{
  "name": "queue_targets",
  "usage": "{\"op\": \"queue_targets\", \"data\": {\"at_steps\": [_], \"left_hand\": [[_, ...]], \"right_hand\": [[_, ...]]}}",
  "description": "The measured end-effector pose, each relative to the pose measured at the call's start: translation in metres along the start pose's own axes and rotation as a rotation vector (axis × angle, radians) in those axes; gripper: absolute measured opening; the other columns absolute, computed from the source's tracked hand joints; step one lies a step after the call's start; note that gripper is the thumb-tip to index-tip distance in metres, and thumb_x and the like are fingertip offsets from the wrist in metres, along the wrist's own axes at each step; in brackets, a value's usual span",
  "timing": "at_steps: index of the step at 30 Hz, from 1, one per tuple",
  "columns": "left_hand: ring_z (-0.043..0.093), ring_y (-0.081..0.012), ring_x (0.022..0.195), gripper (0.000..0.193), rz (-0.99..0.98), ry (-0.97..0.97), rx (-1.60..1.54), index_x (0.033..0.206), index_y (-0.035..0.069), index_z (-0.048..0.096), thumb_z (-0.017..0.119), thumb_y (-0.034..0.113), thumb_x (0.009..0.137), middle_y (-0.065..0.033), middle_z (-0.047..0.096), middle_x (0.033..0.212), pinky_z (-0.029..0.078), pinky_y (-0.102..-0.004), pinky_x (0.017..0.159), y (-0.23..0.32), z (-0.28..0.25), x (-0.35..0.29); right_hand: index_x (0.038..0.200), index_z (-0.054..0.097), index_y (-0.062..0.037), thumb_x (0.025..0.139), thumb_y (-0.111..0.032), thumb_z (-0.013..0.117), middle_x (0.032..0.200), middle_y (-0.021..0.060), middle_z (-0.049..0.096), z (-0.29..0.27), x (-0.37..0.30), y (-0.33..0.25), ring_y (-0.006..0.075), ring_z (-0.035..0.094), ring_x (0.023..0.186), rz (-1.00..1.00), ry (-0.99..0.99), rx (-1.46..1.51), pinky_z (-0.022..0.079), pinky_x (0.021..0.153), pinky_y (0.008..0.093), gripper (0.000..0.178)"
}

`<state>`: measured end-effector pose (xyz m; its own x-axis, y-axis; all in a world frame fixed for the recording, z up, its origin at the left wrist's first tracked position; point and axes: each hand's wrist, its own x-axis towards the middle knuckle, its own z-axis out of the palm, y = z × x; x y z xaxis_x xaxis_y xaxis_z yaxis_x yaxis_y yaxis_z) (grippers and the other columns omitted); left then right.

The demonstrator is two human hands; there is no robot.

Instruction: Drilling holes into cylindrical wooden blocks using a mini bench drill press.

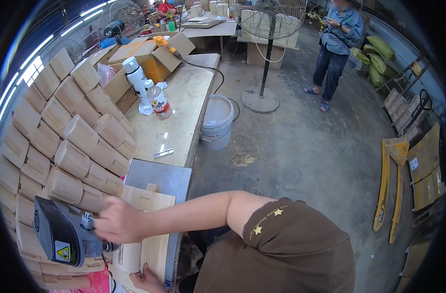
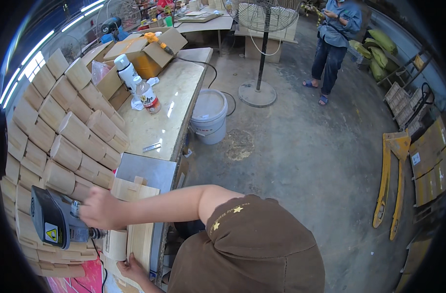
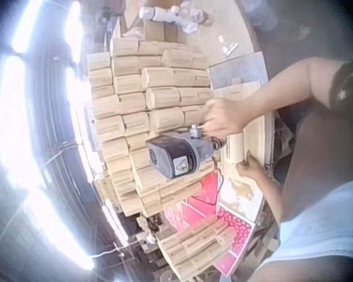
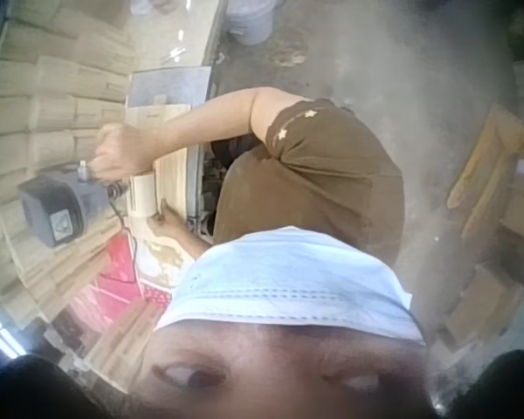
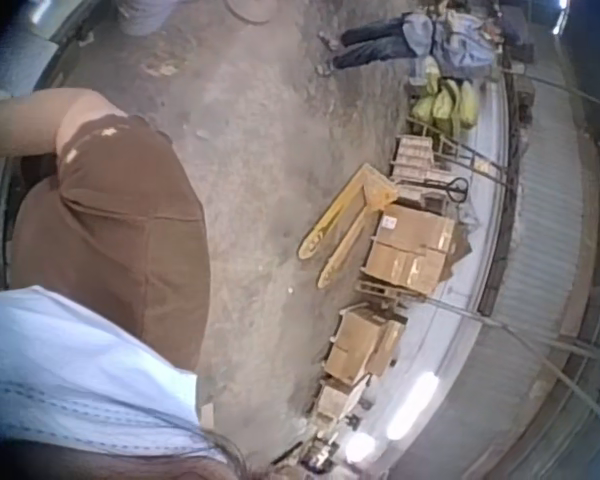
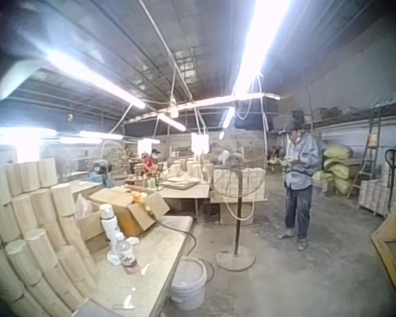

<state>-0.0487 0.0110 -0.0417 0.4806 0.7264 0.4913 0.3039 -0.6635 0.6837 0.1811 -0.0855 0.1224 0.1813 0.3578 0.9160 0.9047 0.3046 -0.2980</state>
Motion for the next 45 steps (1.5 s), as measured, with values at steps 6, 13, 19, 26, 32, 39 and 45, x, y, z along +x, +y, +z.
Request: {"op": "queue_targets", "data": {"at_steps": [6,13,19,26,32,39,45], "left_hand": [[0.051,-0.0243,0.071,0.031,-0.011,-0.088,-0.09,0.099,-0.005,0.058,0.066,-0.005,0.07,-0.0113,0.055,0.086,0.041,-0.0335,0.064,0.026,0.039,0.019],[0.057,-0.0318,0.091,0.031,-0.021,-0.045,-0.086,0.105,-0.006,0.058,0.066,-0.001,0.075,-0.0202,0.057,0.1,0.045,-0.038,0.08,0.025,0.026,0.01],[0.051,-0.0371,0.072,0.029,0.088,0.009,0.202,0.073,0.0,0.051,0.075,0.015,0.064,-0.0171,0.053,0.074,0.04,-0.0451,0.065,0.03,0.04,0.017],[0.055,-0.0291,0.066,0.052,-0.02,-0.003,0.13,0.108,0.001,0.06,0.077,0.008,0.06,-0.012,0.053,0.072,0.045,-0.0386,0.06,0.055,0.028,0.02],[0.055,-0.0294,0.067,0.052,0.004,-0.018,0.115,0.108,0.0,0.059,0.077,0.009,0.06,-0.0125,0.053,0.073,0.045,-0.0382,0.06,0.049,0.029,0.018],[0.052,-0.0366,0.078,0.025,0.091,0.036,0.17,0.085,0.001,0.061,0.073,0.016,0.068,-0.0158,0.058,0.079,0.04,-0.0462,0.071,0.019,0.035,0.012],[0.051,-0.0231,0.073,0.024,-0.062,-0.105,-0.017,0.095,-0.001,0.06,0.069,0.003,0.074,-0.0116,0.056,0.085,0.041,-0.0318,0.062,0.044,0.03,0.016]], "right_hand": [[0.07,0.062,-0.0043,0.078,-0.022,0.052,0.067,0.0176,0.062,0.033,0.125,0.025,0.0322,0.063,0.067,0.35,-0.191,-0.24,0.048,0.057,0.0446,0.022],[0.073,0.069,-0.0028,0.072,-0.017,0.051,0.083,0.018,0.067,0.042,0.133,0.019,0.0343,0.064,0.083,0.284,-0.315,-0.243,0.051,0.071,0.044,0.023],[0.065,0.063,-0.0051,0.075,-0.024,0.054,0.061,0.0178,0.058,-0.028,0.078,-0.012,0.0362,0.06,0.059,0.269,-0.213,-0.081,0.049,0.055,0.0423,0.023],[0.083,0.062,-0.001,0.083,-0.007,0.056,0.059,0.01,0.054,-0.016,-0.019,-0.003,0.0276,0.056,0.054,0.338,-0.177,0.211,0.041,0.052,0.0369,0.008],[0.092,0.063,-0.0024,0.081,-0.005,0.057,0.073,0.0085,0.058,0.01,-0.056,0.024,0.0253,0.055,0.068,0.111,-0.11,0.127,0.04,0.065,0.0353,0.013],[0.077,0.062,-0.0099,0.067,-0.004,0.064,0.065,0.0052,0.054,0.005,-0.007,0.015,0.0263,0.053,0.059,-0.121,0.066,0.15,0.039,0.058,0.0378,0.012],[0.065,0.06,-0.0053,0.08,-0.022,0.047,0.064,0.0153,0.061,0.025,0.121,0.018,0.0333,0.062,0.063,0.297,-0.186,-0.248,0.046,0.057,0.0452,0.026]]}}
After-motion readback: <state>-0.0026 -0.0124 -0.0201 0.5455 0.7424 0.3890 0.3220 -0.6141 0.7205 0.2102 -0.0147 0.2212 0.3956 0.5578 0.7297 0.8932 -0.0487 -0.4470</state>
